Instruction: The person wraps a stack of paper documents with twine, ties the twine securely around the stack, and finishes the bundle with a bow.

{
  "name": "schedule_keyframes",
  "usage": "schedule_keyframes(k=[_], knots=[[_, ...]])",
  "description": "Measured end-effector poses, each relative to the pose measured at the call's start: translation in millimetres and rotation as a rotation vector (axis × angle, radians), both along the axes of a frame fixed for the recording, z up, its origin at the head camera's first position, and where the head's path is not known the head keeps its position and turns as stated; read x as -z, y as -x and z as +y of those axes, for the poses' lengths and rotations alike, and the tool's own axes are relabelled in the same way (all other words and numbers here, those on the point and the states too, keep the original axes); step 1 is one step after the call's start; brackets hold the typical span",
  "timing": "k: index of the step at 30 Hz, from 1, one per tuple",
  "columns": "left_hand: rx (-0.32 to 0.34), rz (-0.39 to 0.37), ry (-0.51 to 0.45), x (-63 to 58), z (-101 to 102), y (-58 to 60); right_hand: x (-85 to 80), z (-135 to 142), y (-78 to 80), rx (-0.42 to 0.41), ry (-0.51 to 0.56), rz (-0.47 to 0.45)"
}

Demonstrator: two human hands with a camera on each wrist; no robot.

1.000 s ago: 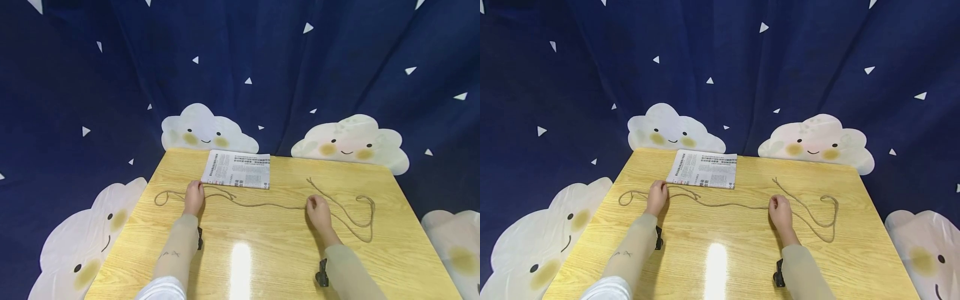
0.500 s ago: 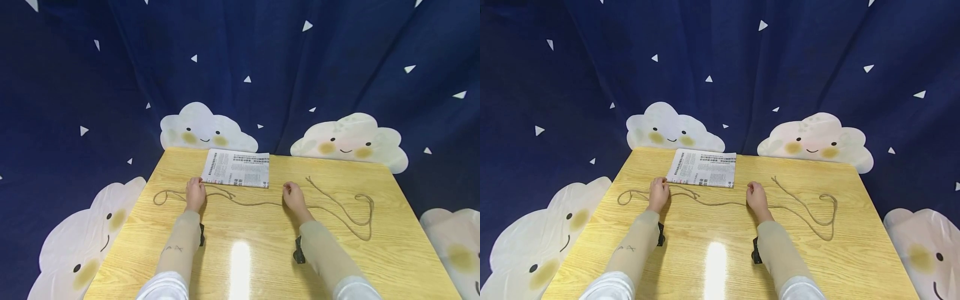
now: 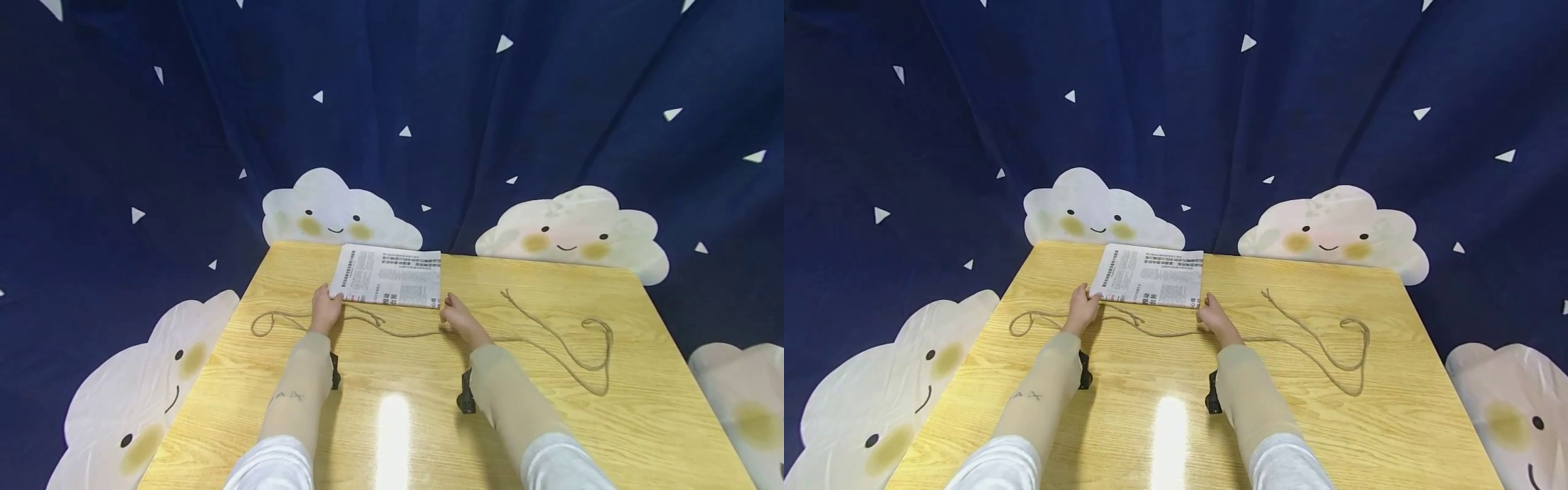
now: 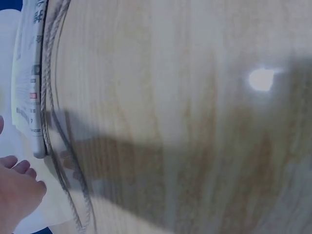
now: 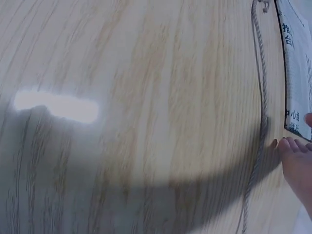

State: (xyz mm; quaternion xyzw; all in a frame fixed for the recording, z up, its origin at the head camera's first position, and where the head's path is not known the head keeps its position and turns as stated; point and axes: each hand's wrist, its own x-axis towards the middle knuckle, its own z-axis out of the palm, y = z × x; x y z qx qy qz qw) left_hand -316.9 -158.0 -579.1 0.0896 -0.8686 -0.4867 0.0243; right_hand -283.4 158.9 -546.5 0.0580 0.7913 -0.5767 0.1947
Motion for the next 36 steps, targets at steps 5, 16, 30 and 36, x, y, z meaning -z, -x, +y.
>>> schedule_keyframes(k=[5,16,30,36], knots=[[0.058,-0.118,-0.093,-18.1,7,-2.1,-2.9,-5,0.2,-0.030,0.080,-0.064],[0.057,-0.112,-0.162,39.2,-6,29.8,-0.3,-9,0.3,-0.003,0.193,-0.081],[-0.187,0.081,-0.139,92.5,-14,66.1,-1.3,1,4.1,0.259,0.225,-0.021],[-0.439,0.115,-0.283,155.7,-20,102.7,109.2,37,58.3,0.313,0.471,-0.031]])
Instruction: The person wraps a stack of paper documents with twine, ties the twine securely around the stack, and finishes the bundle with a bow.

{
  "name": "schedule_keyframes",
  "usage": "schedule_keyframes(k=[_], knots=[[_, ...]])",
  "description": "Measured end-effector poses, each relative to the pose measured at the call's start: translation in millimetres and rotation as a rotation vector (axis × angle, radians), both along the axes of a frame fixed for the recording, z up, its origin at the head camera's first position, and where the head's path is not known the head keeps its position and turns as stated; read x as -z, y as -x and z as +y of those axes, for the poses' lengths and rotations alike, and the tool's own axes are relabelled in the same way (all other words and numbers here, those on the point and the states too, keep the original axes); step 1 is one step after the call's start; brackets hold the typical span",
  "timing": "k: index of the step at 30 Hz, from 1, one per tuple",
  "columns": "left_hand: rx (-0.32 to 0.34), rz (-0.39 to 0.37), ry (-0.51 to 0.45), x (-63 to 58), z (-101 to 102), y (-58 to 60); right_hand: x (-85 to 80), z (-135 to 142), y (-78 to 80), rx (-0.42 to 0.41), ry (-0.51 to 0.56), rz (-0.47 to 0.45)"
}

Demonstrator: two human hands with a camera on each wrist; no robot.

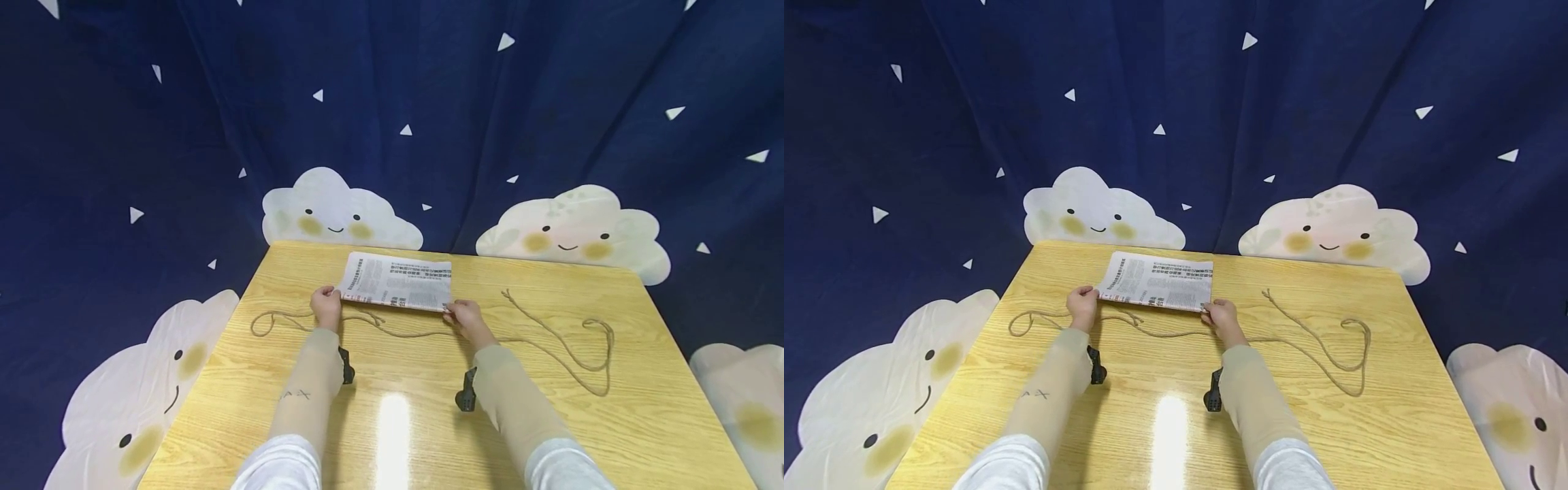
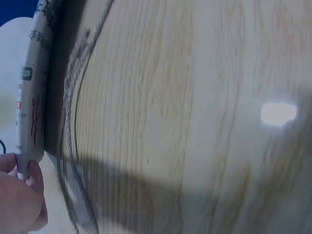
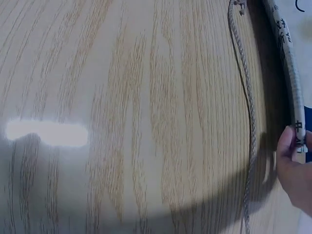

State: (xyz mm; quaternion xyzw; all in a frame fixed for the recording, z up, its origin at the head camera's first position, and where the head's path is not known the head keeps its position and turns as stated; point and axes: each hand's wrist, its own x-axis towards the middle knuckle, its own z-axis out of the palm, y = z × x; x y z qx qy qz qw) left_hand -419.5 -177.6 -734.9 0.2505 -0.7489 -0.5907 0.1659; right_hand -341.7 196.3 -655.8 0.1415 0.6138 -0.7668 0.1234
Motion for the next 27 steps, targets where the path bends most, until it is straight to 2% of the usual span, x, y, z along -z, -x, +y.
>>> schedule_keyframes(k=[1,2,5,6,8,9,11,12,13,14,16,18,20,21,22,23,25,27], knots=[[-0.026,0.005,-0.026,8.7,0,5.3,3.9,1,2.6,0.011,-0.028,-0.027],[-0.035,0.010,-0.057,18.1,-2,10.3,-10.0,-2,-4.9,0.017,-0.052,-0.067],[-0.093,0.046,-0.133,57.4,-6,33.1,-75.8,-16,-40.8,0.000,-0.098,-0.169],[-0.102,0.055,-0.162,64.4,-6,36.5,-97.6,-20,-53.5,-0.011,-0.103,-0.187],[-0.133,0.062,-0.255,27.3,7,13.5,-115.2,-18,-68.1,-0.034,-0.055,-0.208],[-0.140,0.066,-0.325,8.1,14,1.9,-117.3,-14,-72.1,-0.059,-0.017,-0.206],[-0.149,0.108,-0.463,-27.3,28,-22.6,-115.1,-8,-76.5,-0.091,0.032,-0.217],[-0.141,0.111,-0.536,-51.5,36,-38.9,-111.0,-4,-76.4,-0.106,0.045,-0.224],[-0.138,0.115,-0.609,-67.4,44,-50.3,-106.1,-1,-76.4,-0.123,0.053,-0.225],[-0.135,0.135,-0.657,-56.6,45,-45.5,-106.9,1,-78.8,-0.145,0.060,-0.230],[-0.121,0.150,-0.696,-38.6,49,-39.8,-109.0,4,-84.1,-0.193,0.088,-0.236],[-0.085,0.141,-0.730,-32.2,56,-41.3,-110.8,5,-89.6,-0.233,0.112,-0.234],[-0.059,0.161,-0.733,-33.4,67,-48.3,-112.2,5,-95.2,-0.258,0.141,-0.238],[-0.032,0.143,-0.744,-44.6,74,-58.6,-112.9,4,-98.2,-0.266,0.153,-0.236],[0.002,0.180,-0.766,-50.6,81,-67.9,-113.3,3,-101.4,-0.279,0.162,-0.227],[0.021,0.156,-0.766,-65.7,89,-80.1,-113.6,2,-104.4,-0.285,0.174,-0.223],[0.059,0.090,-0.752,-104.6,106,-109.2,-113.5,-1,-110.4,-0.307,0.189,-0.208],[0.091,0.037,-0.722,-138.7,121,-135.3,-112.7,-4,-116.0,-0.325,0.193,-0.196]])
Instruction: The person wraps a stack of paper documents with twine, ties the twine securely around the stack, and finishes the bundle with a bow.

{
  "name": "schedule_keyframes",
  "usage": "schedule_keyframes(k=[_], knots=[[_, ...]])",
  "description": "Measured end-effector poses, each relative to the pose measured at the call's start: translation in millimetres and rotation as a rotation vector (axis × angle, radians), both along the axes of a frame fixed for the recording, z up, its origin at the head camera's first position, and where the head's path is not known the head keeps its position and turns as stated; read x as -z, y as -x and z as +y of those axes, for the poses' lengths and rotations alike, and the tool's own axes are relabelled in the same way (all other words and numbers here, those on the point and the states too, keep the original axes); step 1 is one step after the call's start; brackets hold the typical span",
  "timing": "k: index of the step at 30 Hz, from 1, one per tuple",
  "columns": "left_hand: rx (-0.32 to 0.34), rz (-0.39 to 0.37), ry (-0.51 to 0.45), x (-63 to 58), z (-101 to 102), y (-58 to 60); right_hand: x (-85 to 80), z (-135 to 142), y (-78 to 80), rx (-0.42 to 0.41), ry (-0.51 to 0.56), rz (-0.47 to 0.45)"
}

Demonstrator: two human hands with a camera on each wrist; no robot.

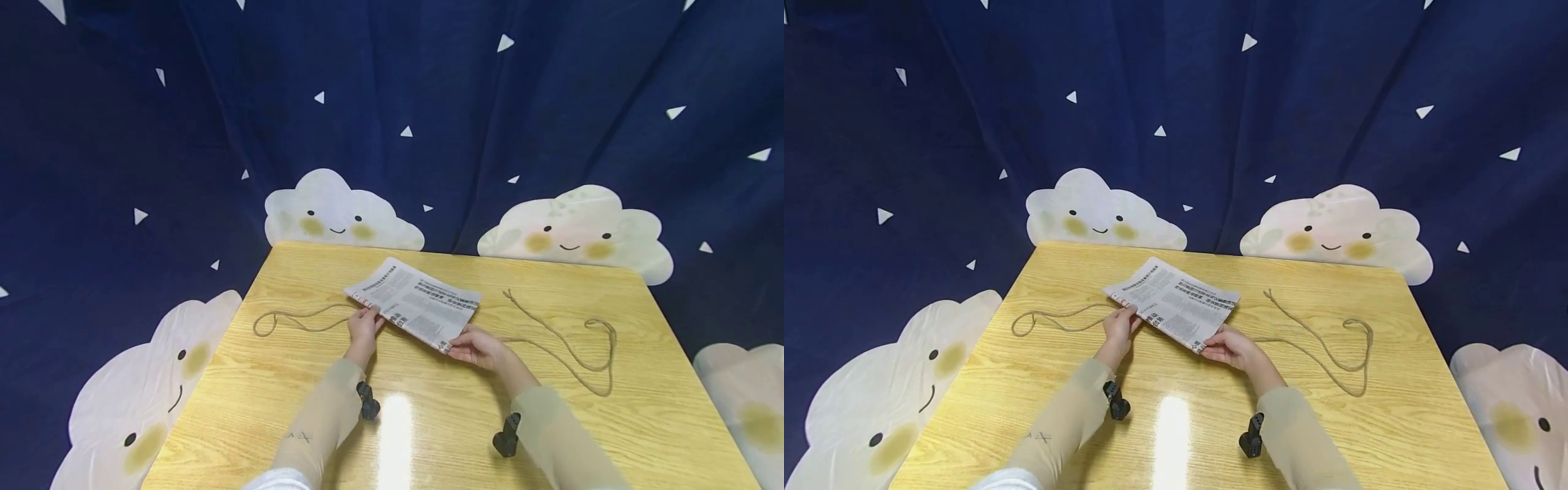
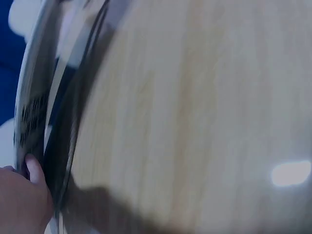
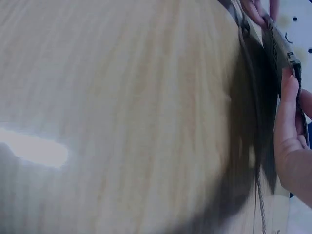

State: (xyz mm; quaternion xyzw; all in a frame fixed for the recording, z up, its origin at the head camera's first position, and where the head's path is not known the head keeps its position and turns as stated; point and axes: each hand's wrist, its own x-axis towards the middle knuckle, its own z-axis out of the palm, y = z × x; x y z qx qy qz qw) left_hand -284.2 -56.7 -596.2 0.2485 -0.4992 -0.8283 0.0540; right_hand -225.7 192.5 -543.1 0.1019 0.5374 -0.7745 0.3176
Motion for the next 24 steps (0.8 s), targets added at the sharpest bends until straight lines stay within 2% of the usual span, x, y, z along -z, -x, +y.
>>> schedule_keyframes(k=[1,2,5,7,10,13,17,20,22,24], knots=[[0.022,-0.008,0.015,-10.6,6,-9.6,0.5,-1,-2.6,-0.004,0.002,0.006],[0.054,-0.054,0.038,-28.6,12,-21.3,1.2,-3,-4.7,-0.004,0.001,0.007],[0.116,-0.051,0.047,-46.0,22,-40.6,3.1,-6,-10.2,-0.008,-0.004,0.020],[0.154,-0.059,0.050,-50.8,25,-47.1,4.8,-7,-12.9,-0.010,-0.003,0.025],[0.186,-0.076,0.059,-51.1,26,-50.0,7.9,-5,-15.9,-0.022,-0.004,0.048],[0.200,-0.079,0.070,-45.4,24,-47.1,10.3,1,-17.0,-0.009,0.043,0.065],[0.260,-0.064,0.074,-41.3,17,-42.9,10.0,15,-15.0,0.112,0.214,0.043],[0.371,-0.054,0.079,-39.7,11,-41.0,8.9,31,-13.4,0.210,0.356,-0.001],[0.462,-0.047,0.088,-39.1,7,-40.5,8.6,39,-13.2,0.204,0.387,-0.012],[0.548,-0.046,0.090,-38.0,3,-40.0,9.9,46,-13.9,0.143,0.366,-0.011]])
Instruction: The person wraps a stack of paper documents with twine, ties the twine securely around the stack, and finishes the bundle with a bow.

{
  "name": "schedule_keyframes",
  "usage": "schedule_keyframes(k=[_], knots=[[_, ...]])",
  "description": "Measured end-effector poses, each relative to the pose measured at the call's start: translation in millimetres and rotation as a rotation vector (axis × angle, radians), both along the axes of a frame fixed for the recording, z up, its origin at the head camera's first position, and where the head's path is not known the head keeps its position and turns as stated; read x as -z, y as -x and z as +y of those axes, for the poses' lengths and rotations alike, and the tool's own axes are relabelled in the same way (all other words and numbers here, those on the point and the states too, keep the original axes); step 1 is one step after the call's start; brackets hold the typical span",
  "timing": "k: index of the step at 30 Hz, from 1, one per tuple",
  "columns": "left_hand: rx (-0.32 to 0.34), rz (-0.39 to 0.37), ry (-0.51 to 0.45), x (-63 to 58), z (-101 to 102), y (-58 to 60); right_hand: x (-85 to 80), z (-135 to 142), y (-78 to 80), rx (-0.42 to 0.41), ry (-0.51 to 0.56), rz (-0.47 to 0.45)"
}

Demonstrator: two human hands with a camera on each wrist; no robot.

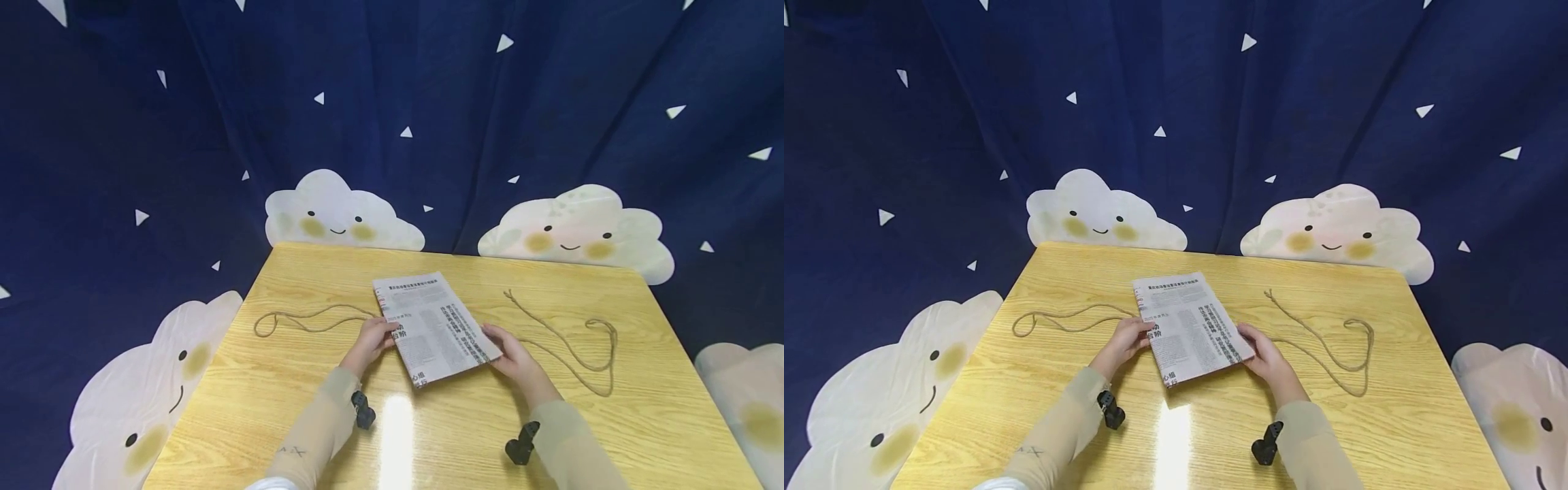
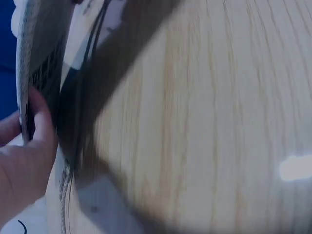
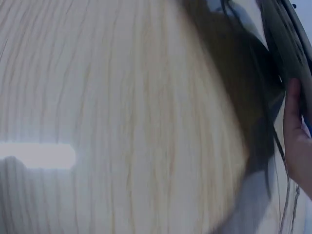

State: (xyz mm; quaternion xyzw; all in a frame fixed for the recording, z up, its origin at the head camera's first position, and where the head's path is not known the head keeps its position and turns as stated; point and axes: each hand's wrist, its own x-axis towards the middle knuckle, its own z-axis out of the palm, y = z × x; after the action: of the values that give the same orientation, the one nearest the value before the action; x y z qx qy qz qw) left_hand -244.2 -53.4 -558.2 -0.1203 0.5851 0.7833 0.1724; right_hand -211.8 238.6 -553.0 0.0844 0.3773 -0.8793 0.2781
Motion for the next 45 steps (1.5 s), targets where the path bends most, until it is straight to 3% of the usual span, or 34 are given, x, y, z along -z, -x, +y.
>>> schedule_keyframes(k=[3,5,8,11,16,23,26,37,45], knots=[[0.104,0.005,0.019,1.0,-3,0.6,3.3,4,-1.4,-0.107,-0.162,0.075],[0.161,0.018,0.040,0.6,-2,1.2,6.0,4,-2.2,-0.133,-0.310,0.122],[0.232,0.085,0.078,-1.1,1,2.4,9.2,2,-2.5,-0.112,-0.511,0.178],[0.251,0.124,0.096,-3.1,7,3.6,9.7,3,-3.9,-0.060,-0.631,0.202],[0.186,0.137,0.096,-1.1,15,2.5,6.1,6,-9.0,0.017,-0.716,0.189],[0.131,0.142,0.071,8.7,26,-5.2,7.9,13,-15.0,0.042,-0.760,0.160],[0.096,0.152,0.124,14.6,31,-7.1,10.9,14,-16.5,0.054,-0.762,0.149],[-0.050,0.204,0.391,19.0,42,-9.1,13.3,7,-18.3,0.101,-0.842,0.151],[-0.037,0.216,0.440,19.2,44,-11.1,13.5,8,-19.5,0.112,-0.896,0.140]])
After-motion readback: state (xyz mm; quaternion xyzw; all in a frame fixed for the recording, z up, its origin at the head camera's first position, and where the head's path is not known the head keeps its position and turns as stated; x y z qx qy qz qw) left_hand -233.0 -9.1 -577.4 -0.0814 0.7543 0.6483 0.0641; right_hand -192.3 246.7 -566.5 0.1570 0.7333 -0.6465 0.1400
